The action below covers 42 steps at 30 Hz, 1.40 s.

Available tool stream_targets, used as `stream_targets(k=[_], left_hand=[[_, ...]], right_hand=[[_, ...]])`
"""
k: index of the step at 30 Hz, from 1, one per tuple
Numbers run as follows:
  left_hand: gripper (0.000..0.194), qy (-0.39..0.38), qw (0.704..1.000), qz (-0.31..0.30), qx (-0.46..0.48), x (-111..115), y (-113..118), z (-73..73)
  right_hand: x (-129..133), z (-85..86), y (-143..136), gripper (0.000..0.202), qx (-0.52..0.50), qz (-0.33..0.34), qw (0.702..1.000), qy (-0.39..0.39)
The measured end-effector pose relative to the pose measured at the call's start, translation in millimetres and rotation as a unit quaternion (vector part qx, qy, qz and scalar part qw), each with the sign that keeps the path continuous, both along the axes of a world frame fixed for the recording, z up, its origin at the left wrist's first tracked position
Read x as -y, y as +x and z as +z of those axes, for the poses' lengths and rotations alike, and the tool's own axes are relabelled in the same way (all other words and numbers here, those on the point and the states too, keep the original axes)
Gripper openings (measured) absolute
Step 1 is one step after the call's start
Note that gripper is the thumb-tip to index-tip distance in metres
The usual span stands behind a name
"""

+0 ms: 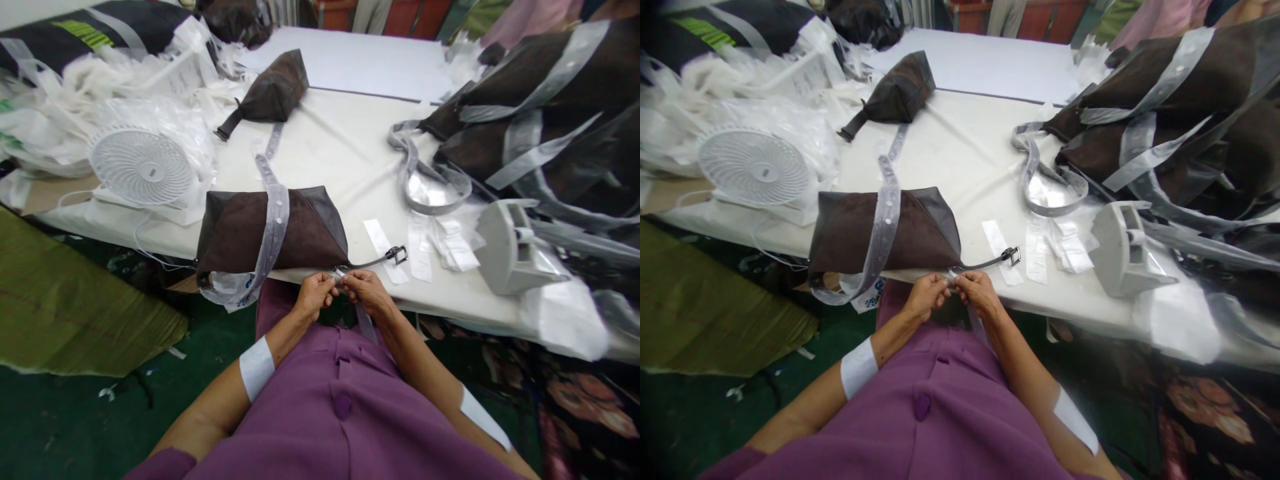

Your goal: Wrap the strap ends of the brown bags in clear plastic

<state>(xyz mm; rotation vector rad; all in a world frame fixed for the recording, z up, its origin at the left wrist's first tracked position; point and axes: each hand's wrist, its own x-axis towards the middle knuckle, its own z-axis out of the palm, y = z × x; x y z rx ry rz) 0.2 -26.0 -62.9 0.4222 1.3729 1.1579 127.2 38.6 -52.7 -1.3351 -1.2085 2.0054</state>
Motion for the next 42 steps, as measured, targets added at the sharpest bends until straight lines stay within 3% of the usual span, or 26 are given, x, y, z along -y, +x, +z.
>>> stream_targets(k=[4,8,10,14,16,18,22,25,30,32,34,38,42], left_hand=[[0.020,0.007,0.999,0.004,-0.033,2.8,2.5,3.1],[0.021,0.007,0.999,0.019,-0.046,4.8,4.3,14.8],[0.022,0.007,0.999,0.020,-0.050,3.7,4.7,21.1],[0.019,0.011,0.998,0.013,-0.057,-3.1,5.5,26.1],[0.020,0.007,0.999,0.011,-0.037,-6.8,5.8,24.7],[0.023,-0.002,1.000,0.000,0.000,-9.1,5.5,22.6],[0.031,0.005,0.999,-0.038,0.021,-10.4,2.8,21.6],[0.021,0.042,0.992,-0.065,-0.097,-11.8,-0.4,23.1],[0.020,0.178,0.913,-0.150,-0.334,-18.3,-7.8,24.6],[0.019,0.182,0.895,-0.176,-0.368,-20.7,-11.4,26.1],[0.021,0.167,0.894,-0.186,-0.371,-21.2,-15.0,28.3],[0.038,0.138,0.902,-0.172,-0.372,-14.6,-20.5,30.5],[0.035,0.117,0.914,-0.140,-0.362,-1.1,-21.0,29.0]], right_hand=[[4.9,-8.9,-4.3,0.024,0.017,-0.037,0.999,0.029],[5.3,-7.7,-3.0,0.024,0.101,0.000,0.987,0.121],[4.6,-3.8,-1.1,0.025,0.156,0.038,0.965,0.208],[4.8,0.6,2.9,0.023,0.235,0.092,0.885,0.390],[5.8,-0.7,4.7,0.023,0.260,0.102,0.853,0.441],[6.5,-3.1,6.3,0.023,0.276,0.100,0.839,0.459],[6.2,-6.3,8.2,0.021,0.275,0.077,0.845,0.453],[6.2,-7.1,8.4,0.017,0.272,0.069,0.849,0.449],[10.7,-8.4,7.7,0.015,0.272,0.086,0.832,0.477],[12.4,-7.7,7.6,0.016,0.286,0.106,0.818,0.487],[12.5,-5.8,8.2,0.016,0.306,0.111,0.816,0.477],[8.3,-1.1,10.3,0.015,0.308,0.098,0.873,0.366],[7.7,3.0,5.3,0.032,0.237,0.109,0.936,0.236]])
